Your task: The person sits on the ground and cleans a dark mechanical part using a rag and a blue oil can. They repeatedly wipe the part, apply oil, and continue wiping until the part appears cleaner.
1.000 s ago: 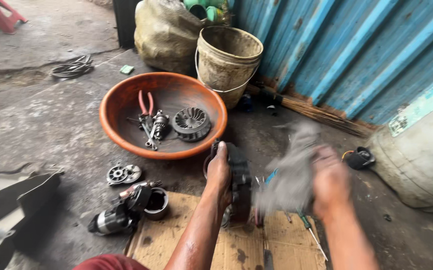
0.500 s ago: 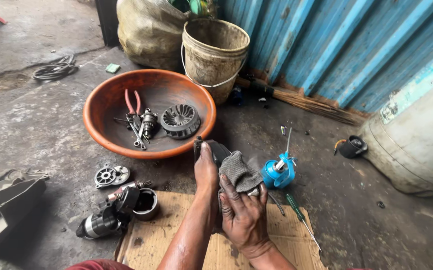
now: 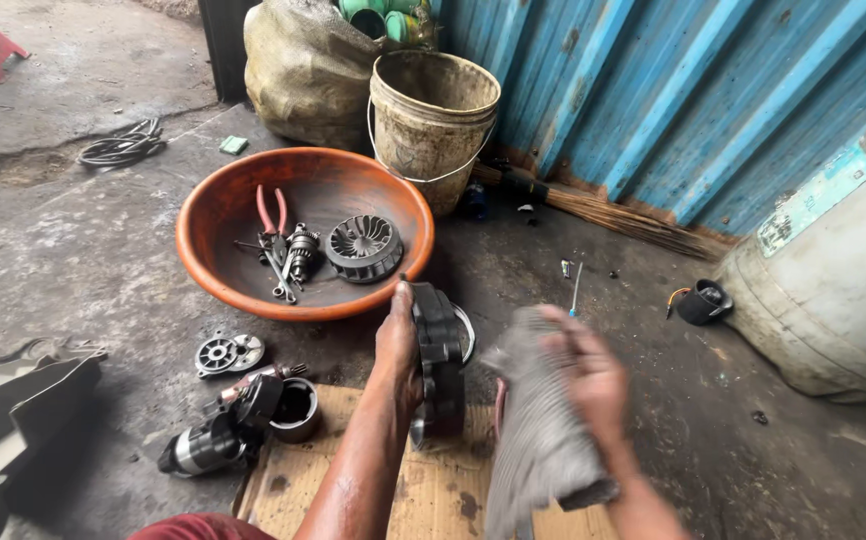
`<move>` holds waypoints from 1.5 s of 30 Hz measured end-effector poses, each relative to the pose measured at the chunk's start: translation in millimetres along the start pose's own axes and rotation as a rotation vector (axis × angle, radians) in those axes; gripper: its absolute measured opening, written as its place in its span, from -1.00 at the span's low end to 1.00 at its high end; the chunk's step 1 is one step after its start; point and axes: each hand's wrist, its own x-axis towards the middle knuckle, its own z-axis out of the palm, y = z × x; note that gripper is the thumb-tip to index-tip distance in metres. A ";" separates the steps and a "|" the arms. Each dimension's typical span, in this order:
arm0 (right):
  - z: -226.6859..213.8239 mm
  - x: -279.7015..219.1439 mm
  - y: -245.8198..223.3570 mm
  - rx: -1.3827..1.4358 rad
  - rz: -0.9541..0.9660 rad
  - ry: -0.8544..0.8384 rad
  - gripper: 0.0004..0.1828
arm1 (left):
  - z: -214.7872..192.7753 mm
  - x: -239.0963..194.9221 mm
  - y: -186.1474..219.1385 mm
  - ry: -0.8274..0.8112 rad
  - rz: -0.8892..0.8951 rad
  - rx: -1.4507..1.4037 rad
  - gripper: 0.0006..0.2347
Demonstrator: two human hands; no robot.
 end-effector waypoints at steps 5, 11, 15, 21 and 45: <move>77.4 14.5 -6.2 -0.183 -0.094 0.041 -0.68 | -2.3 2.2 -13.4 -0.167 -0.048 0.149 -0.57; 90.8 67.6 -5.5 -0.145 0.059 0.159 -0.64 | -10.1 19.5 -29.0 -0.198 -0.045 0.241 -0.49; 94.8 -13.8 65.2 0.088 -0.037 0.038 -0.76 | -20.9 45.0 -8.6 0.030 0.187 0.411 -0.47; 56.4 -69.4 96.8 0.047 0.390 -0.119 -0.56 | -30.0 44.1 11.0 -0.026 0.039 0.116 -0.60; 43.5 -15.2 -63.9 -0.668 -0.369 -0.490 -0.18 | -10.8 30.8 -38.9 -0.089 -0.004 0.348 -0.53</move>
